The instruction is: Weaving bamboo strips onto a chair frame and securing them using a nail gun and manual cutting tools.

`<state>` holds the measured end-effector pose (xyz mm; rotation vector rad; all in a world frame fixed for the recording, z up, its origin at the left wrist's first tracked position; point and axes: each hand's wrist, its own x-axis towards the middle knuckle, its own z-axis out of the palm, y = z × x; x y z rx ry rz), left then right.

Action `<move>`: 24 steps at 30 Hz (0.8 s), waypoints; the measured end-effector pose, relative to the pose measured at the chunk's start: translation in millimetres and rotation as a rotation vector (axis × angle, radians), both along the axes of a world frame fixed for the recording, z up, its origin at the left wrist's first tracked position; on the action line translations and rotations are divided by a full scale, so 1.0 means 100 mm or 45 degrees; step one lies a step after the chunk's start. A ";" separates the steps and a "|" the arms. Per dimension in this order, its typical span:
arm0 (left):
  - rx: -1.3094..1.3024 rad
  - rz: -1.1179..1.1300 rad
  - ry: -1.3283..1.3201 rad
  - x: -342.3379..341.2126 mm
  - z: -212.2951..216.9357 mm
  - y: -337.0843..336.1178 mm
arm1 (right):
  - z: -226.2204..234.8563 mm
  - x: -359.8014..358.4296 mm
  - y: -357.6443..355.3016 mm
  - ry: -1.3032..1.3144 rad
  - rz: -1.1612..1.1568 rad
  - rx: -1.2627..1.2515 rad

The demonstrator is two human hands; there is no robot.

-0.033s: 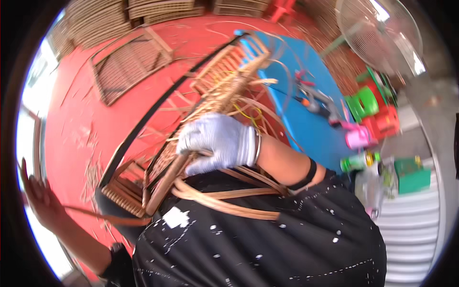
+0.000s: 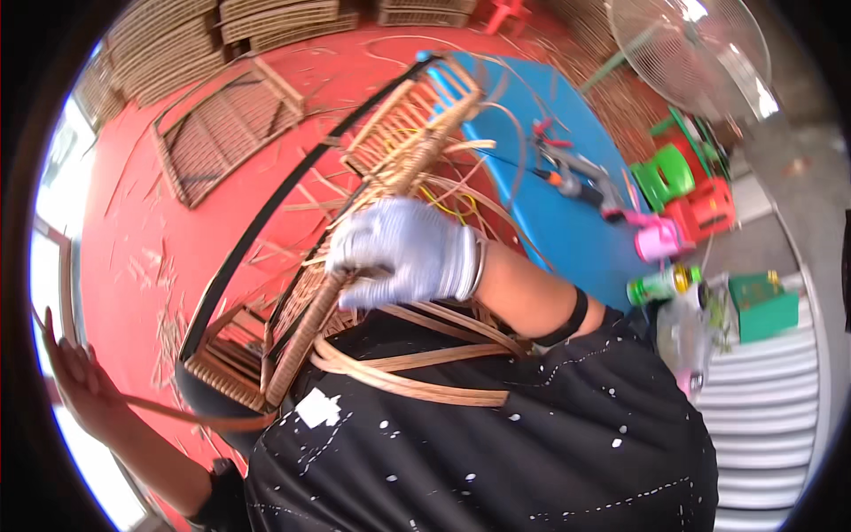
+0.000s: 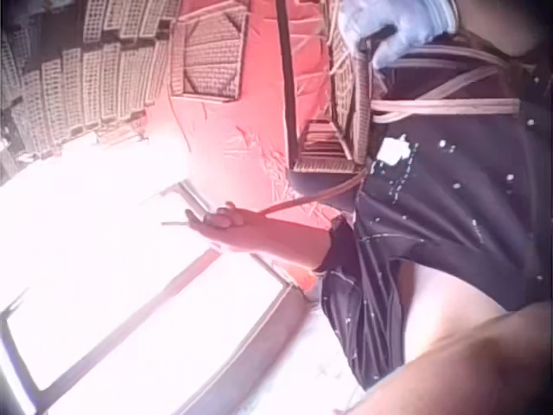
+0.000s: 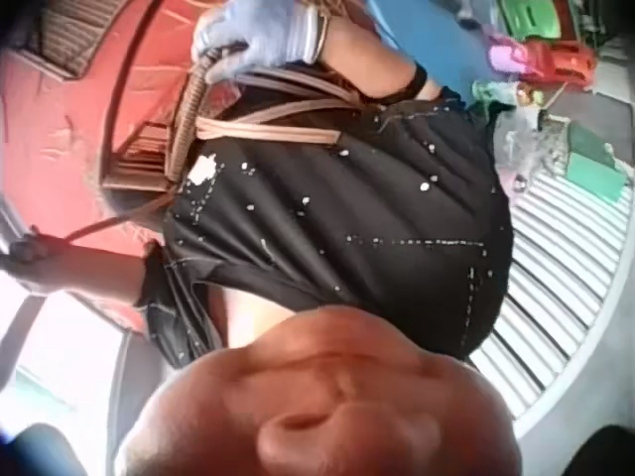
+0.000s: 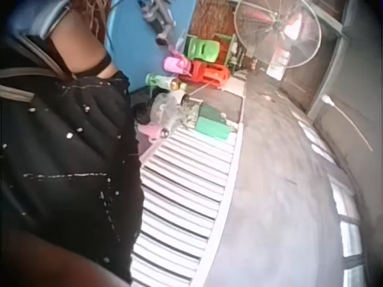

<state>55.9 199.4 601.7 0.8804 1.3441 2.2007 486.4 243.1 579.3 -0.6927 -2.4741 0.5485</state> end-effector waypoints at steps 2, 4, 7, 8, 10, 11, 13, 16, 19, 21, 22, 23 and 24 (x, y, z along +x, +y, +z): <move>-0.095 -0.197 0.224 0.27 -0.04 0.13 | 0.11 0.34 0.01 0.149 -0.271 0.138; -0.133 -0.215 0.266 0.75 -0.16 0.21 | 0.14 0.81 -0.03 0.210 -0.617 0.349; -0.330 -0.389 0.346 1.08 -0.32 0.12 | 0.04 1.58 -0.11 0.272 -1.184 0.419; -0.364 -0.431 0.391 1.22 -0.37 0.09 | -0.04 1.82 -0.12 0.274 -1.300 0.379; -0.575 -0.488 0.496 1.48 -0.37 0.02 | -0.27 2.14 -0.12 0.284 -1.413 0.355; -0.671 -0.559 0.566 1.53 -0.36 0.01 | -0.43 2.24 -0.13 0.366 -1.497 0.179; -0.389 -0.486 1.015 1.47 -0.50 0.03 | -0.41 1.95 -0.22 0.557 -1.465 -0.071; -0.312 -0.424 1.189 1.38 -0.48 0.02 | -0.46 1.27 -0.26 0.198 -1.169 0.382; -0.232 -0.402 1.207 1.39 -0.52 0.13 | -0.48 0.92 -0.25 0.087 -0.869 0.670; -0.250 -0.407 1.267 1.37 -0.50 0.17 | -0.53 0.72 -0.14 0.074 -0.736 0.598; -0.254 -0.391 1.248 1.36 -0.50 0.17 | -0.54 0.63 -0.13 -0.018 -0.754 0.581; -0.351 -0.433 1.154 1.38 -0.52 0.17 | -0.61 0.58 -0.08 -0.070 -0.747 0.517; -0.433 -0.466 1.056 1.39 -0.55 0.17 | -0.59 0.54 -0.07 -0.080 -0.727 0.426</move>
